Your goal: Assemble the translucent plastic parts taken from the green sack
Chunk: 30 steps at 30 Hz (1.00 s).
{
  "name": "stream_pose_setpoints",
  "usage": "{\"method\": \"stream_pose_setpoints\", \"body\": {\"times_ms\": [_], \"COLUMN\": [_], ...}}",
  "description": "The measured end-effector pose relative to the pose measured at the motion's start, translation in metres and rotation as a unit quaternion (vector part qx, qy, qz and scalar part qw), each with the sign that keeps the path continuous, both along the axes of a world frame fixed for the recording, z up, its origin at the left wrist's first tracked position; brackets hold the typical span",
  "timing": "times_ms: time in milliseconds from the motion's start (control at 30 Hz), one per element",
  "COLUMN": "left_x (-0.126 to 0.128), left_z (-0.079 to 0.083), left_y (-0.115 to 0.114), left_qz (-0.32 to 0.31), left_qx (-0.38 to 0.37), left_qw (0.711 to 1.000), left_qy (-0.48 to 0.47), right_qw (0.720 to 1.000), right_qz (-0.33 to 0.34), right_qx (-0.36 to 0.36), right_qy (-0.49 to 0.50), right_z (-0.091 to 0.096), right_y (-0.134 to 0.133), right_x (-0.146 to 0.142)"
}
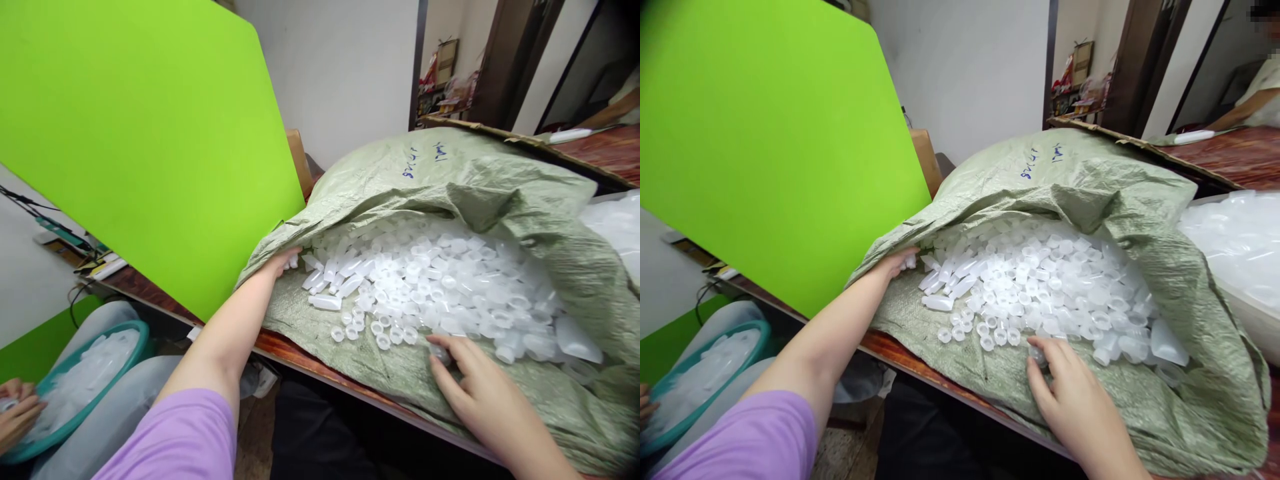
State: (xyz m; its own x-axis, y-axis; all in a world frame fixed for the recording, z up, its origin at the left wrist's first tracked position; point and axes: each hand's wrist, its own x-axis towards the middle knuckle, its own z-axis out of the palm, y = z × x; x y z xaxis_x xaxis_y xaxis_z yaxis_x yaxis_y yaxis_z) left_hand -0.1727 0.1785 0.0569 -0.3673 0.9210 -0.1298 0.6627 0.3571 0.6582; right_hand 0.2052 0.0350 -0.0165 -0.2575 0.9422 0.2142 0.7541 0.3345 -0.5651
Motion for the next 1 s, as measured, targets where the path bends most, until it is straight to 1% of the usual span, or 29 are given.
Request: {"method": "stream_pose_setpoints", "body": {"times_ms": [67,133,200,233,300,367,400,433,633,767,900,1000], "left_x": [0.002,0.007,0.012,0.015,0.021,0.024,0.025,0.026,0.021,0.016,0.015,0.015], "left_z": [0.007,0.014,0.021,0.023,0.027,0.028,0.028,0.028,0.020,0.011,0.002,-0.002], "left_y": [-0.006,-0.012,-0.017,-0.018,-0.018,-0.015,-0.013,-0.010,0.003,-0.002,-0.009,-0.011], "left_qz": [-0.060,-0.125,-0.183,-0.220,-0.288,-0.323,-0.323,-0.316,-0.305,-0.283,-0.260,-0.250], "left_qx": [0.014,0.020,0.018,0.010,-0.028,-0.078,-0.097,-0.108,-0.105,-0.095,-0.061,-0.048], "left_qw": [0.997,0.987,0.974,0.964,0.933,0.903,0.896,0.897,0.911,0.922,0.933,0.938], "left_qy": [0.044,0.096,0.129,0.152,0.215,0.273,0.288,0.288,0.255,0.245,0.241,0.235], "right_qw": [1.000,1.000,1.000,1.000,1.000,1.000,1.000,1.000,1.000,1.000,1.000,1.000], "right_qz": [0.001,0.000,0.000,0.002,0.006,0.007,0.004,0.002,-0.009,-0.010,-0.011,-0.016], "right_qx": [-0.005,-0.008,-0.006,-0.003,0.001,0.003,0.004,0.007,0.014,0.011,0.027,0.025], "right_qy": [-0.003,-0.007,-0.011,-0.012,-0.014,-0.012,-0.009,-0.005,-0.003,-0.010,-0.004,-0.005], "right_z": [0.000,0.000,-0.001,-0.001,-0.002,-0.003,-0.003,-0.003,0.006,0.009,0.006,0.004], "right_y": [0.000,0.000,0.001,0.002,0.003,0.004,0.003,0.003,-0.002,-0.004,-0.005,-0.004], "right_x": [0.000,0.001,0.001,0.002,0.003,0.003,0.002,0.001,-0.004,-0.004,-0.004,-0.003]}}
